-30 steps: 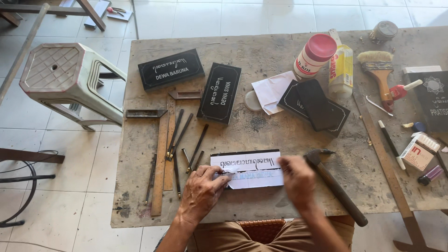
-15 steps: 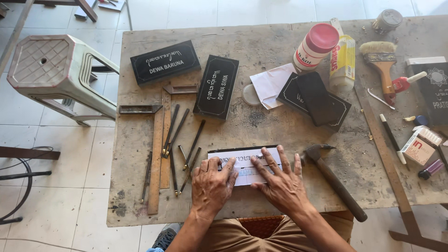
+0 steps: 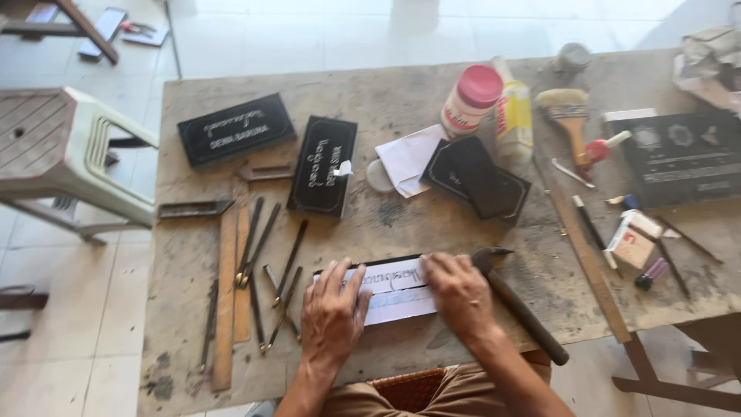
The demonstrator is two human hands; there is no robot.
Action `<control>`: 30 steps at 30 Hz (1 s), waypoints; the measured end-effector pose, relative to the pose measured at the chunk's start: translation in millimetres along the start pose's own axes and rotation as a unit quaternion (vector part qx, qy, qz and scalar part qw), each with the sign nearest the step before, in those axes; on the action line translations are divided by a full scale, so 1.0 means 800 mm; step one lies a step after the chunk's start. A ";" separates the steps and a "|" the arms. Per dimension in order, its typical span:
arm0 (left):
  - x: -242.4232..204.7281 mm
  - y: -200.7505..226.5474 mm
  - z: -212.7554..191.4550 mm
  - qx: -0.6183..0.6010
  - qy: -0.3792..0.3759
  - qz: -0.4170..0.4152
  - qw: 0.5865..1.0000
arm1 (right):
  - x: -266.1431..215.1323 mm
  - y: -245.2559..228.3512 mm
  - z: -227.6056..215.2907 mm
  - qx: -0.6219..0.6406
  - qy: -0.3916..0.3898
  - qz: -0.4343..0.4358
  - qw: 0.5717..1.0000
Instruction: The person uses a hammer and a small chisel-like tool to engrave or punch text into dark rectangular plaques, using a paper template as a guide.
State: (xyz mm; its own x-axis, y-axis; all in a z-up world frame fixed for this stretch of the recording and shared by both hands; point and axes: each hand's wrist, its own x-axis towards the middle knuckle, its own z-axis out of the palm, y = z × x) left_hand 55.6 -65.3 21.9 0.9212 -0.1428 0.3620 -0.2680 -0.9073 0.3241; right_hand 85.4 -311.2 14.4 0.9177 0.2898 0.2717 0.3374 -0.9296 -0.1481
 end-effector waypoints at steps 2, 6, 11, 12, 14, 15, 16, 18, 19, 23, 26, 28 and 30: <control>-0.020 0.004 0.017 0.013 -0.028 0.010 0.999 | -0.002 -0.012 0.006 -0.002 -0.022 -0.007 1.000; -0.029 0.001 0.026 -0.004 -0.013 0.008 1.000 | 0.008 -0.011 0.002 0.076 -0.047 0.046 0.995; -0.031 0.005 0.038 0.009 0.020 -0.017 1.000 | 0.027 0.000 -0.004 0.158 -0.136 0.077 0.975; -0.033 0.002 0.043 0.006 0.020 -0.013 1.000 | 0.027 0.000 -0.006 0.156 -0.134 0.080 0.975; -0.039 -0.003 0.055 0.009 0.007 -0.031 0.999 | 0.027 0.000 -0.007 0.161 -0.136 0.075 0.975; -0.039 -0.004 0.055 0.006 0.007 -0.030 1.000 | 0.032 0.000 -0.009 0.158 -0.136 0.078 0.975; -0.038 -0.005 0.057 0.010 0.042 -0.010 0.999 | 0.033 0.001 -0.012 0.170 -0.147 0.082 0.971; -0.039 -0.005 0.059 0.007 0.075 0.015 0.997 | 0.037 0.002 -0.016 0.178 -0.155 0.095 0.967; -0.040 -0.004 0.059 0.023 0.090 0.014 0.996 | 0.041 0.001 -0.018 0.182 -0.181 0.099 0.961; -0.041 -0.006 0.070 0.045 0.107 -0.001 0.993 | 0.046 0.008 -0.002 0.179 -0.176 0.091 0.964; -0.041 -0.011 0.073 0.033 0.119 0.019 0.992 | 0.037 0.007 0.001 0.160 -0.180 0.087 0.967; -0.044 -0.014 0.083 0.028 0.112 0.020 0.993 | 0.027 0.006 -0.005 0.161 -0.181 0.089 0.966; -0.044 -0.017 0.088 0.029 0.110 0.019 0.993 | 0.022 0.008 0.003 0.165 -0.178 0.084 0.966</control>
State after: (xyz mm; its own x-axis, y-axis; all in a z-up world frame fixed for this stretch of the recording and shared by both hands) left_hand 46.4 -75.8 -56.6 0.8248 -0.0940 0.5576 -0.2795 -0.9250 0.2574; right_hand 104.5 -311.7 16.2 0.9596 0.2555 -0.1180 0.1718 -0.8640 -0.4733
